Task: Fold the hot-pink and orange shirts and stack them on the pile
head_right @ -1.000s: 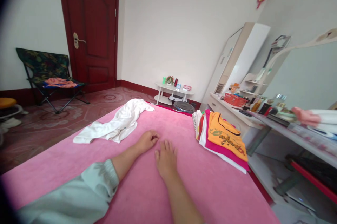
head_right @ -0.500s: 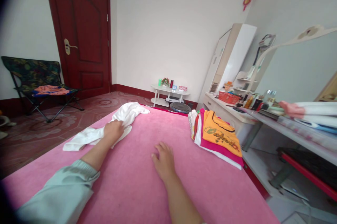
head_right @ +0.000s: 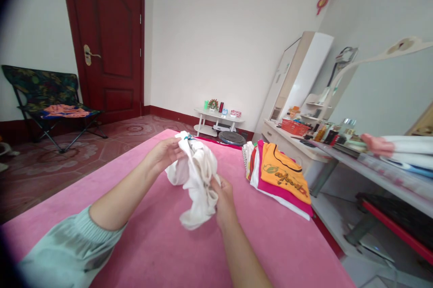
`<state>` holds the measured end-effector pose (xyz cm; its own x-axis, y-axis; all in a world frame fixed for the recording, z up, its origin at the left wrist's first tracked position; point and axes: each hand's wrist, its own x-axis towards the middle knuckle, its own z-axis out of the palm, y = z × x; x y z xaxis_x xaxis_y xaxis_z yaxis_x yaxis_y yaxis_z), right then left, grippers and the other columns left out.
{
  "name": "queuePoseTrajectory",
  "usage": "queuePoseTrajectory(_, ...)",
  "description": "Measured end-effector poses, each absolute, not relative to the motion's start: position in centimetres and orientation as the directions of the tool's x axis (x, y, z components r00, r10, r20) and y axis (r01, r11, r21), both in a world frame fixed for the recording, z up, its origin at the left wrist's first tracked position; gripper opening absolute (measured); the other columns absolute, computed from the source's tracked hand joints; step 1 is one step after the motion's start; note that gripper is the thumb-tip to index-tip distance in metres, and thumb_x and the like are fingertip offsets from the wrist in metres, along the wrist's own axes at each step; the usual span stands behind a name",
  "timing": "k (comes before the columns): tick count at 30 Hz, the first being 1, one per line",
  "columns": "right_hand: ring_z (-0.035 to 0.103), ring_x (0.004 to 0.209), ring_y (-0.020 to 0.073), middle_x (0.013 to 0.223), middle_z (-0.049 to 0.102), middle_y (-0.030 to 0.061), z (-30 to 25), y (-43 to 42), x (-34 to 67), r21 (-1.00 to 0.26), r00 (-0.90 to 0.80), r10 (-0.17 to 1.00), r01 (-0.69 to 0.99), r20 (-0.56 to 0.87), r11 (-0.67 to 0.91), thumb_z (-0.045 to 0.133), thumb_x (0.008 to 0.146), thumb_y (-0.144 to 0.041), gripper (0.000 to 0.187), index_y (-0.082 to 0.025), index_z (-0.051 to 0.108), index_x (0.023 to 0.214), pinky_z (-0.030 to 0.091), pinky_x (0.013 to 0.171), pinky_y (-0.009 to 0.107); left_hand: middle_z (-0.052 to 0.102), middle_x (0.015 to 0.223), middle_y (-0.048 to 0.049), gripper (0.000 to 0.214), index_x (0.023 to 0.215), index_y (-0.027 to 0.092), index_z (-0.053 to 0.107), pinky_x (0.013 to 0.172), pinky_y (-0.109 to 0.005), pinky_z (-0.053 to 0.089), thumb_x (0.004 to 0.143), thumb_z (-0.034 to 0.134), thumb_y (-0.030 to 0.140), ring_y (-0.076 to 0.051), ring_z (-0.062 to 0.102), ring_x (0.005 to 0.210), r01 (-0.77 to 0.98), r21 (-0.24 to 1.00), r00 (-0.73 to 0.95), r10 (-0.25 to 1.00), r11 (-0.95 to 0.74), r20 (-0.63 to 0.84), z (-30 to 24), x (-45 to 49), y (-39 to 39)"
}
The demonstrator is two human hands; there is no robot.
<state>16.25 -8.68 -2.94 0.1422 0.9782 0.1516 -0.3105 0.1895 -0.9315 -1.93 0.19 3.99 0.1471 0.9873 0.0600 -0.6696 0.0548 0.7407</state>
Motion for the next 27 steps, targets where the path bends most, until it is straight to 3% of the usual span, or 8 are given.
queuePoseTrajectory(3,0.063,0.063,0.0177,0.082,0.071,0.0047,-1.9,-8.1,17.7,-0.859,0.253,0.955,-0.443,0.157,0.258,0.072,0.068,-0.043,0.038,-0.016,0.066,0.095,0.049,0.057,0.028,0.067,0.094,-0.0106,0.036,0.102,0.014,0.058,0.074,-0.034,0.054,0.068,0.071,0.018,-0.021,0.067,0.081,-0.534,0.846,0.101,0.993,0.0,0.064,3.3,-2.4,0.4)
queuePoseTrajectory(5,0.065,0.07,0.0184,0.089,0.071,0.0055,-1.4,-7.9,18.1,-0.851,0.289,0.942,-0.438,0.172,0.29,0.071,0.07,-0.043,0.041,-0.017,0.065,0.1,0.05,0.062,0.028,0.066,0.105,-0.0114,0.053,0.111,0.019,0.054,0.074,-0.036,0.054,0.064,0.078,0.026,-0.023,0.067,0.086,-0.415,0.91,0.206,0.975,0.008,0.086,3.3,-2.0,-0.3)
queuePoseTrajectory(8,0.064,0.079,0.0174,0.096,0.07,0.0041,-1.0,-8.1,17.8,-0.885,0.287,0.921,-0.308,0.264,0.35,0.075,0.067,-0.038,0.046,-0.019,0.062,0.107,0.05,0.067,0.026,0.065,0.109,-0.0119,0.063,0.118,0.021,0.052,0.069,-0.036,0.053,0.064,0.078,0.041,-0.025,0.066,0.087,-0.196,0.98,0.435,0.899,0.044,0.046,3.2,-0.3,-2.2)
queuePoseTrajectory(11,0.063,0.084,0.0178,0.1,0.068,0.0039,-1.0,-8.7,16.9,-0.91,0.23,0.911,-0.161,0.342,0.382,0.079,0.06,-0.03,0.055,-0.019,0.06,0.11,0.05,0.071,0.026,0.067,0.105,-0.0111,0.058,0.113,0.017,0.058,0.07,-0.032,0.051,0.066,0.075,0.045,-0.024,0.064,0.09,-0.098,0.993,0.466,0.878,-0.07,0.108,2.5,1.7,-3.4)
queuePoseTrajectory(14,0.063,0.075,0.0168,0.089,0.07,0.0024,-1.0,-9.0,16.7,-0.927,0.242,0.916,-0.118,0.32,0.356,0.076,0.062,-0.03,0.046,-0.017,0.063,0.105,0.05,0.064,0.025,0.069,0.098,-0.0092,0.049,0.102,0.013,0.064,0.07,-0.027,0.049,0.063,0.077,0.039,-0.023,0.064,0.086,-0.12,0.98,0.4,0.896,-0.158,0.194,1.7,2.4,-3.1)
queuePoseTrajectory(17,0.063,0.067,0.0173,0.079,0.07,0.0016,-0.7,-8.4,18.3,-0.914,0.387,0.892,-0.225,0.233,0.337,0.072,0.065,-0.029,0.036,-0.016,0.065,0.098,0.051,0.059,0.026,0.07,0.079,-0.0064,0.041,0.091,0.012,0.066,0.06,-0.026,0.046,0.061,0.077,0.039,-0.02,0.064,0.07,-0.148,0.983,0.369,0.916,-0.107,0.155,1.8,1.4,-2.2)
queuePoseTrajectory(23,0.065,0.068,0.0177,0.072,0.069,0.0001,0.2,-6.8,24.6,-0.771,0.746,0.665,-0.426,-0.004,0.473,0.066,0.055,-0.014,0.028,-0.014,0.065,0.083,0.056,0.065,0.03,0.066,0.06,-0.0062,0.035,0.077,0.01,0.066,0.049,-0.025,0.044,0.064,0.074,0.041,-0.019,0.061,0.053,-0.261,0.965,0.224,0.972,-0.008,0.069,2.8,-2.8,0.1)
queuePoseTrajectory(27,0.066,0.077,0.0181,0.081,0.069,0.0007,0.8,-6.9,25.9,-0.71,0.812,0.576,-0.354,0.089,0.609,0.063,0.057,-0.01,0.027,-0.016,0.064,0.083,0.057,0.074,0.033,0.066,0.061,-0.007,0.019,0.076,0.008,0.064,0.049,-0.026,0.048,0.071,0.067,0.026,-0.018,0.061,0.05,-0.424,0.902,0.167,0.986,0.081,-0.01,2.1,-4.2,1.8)
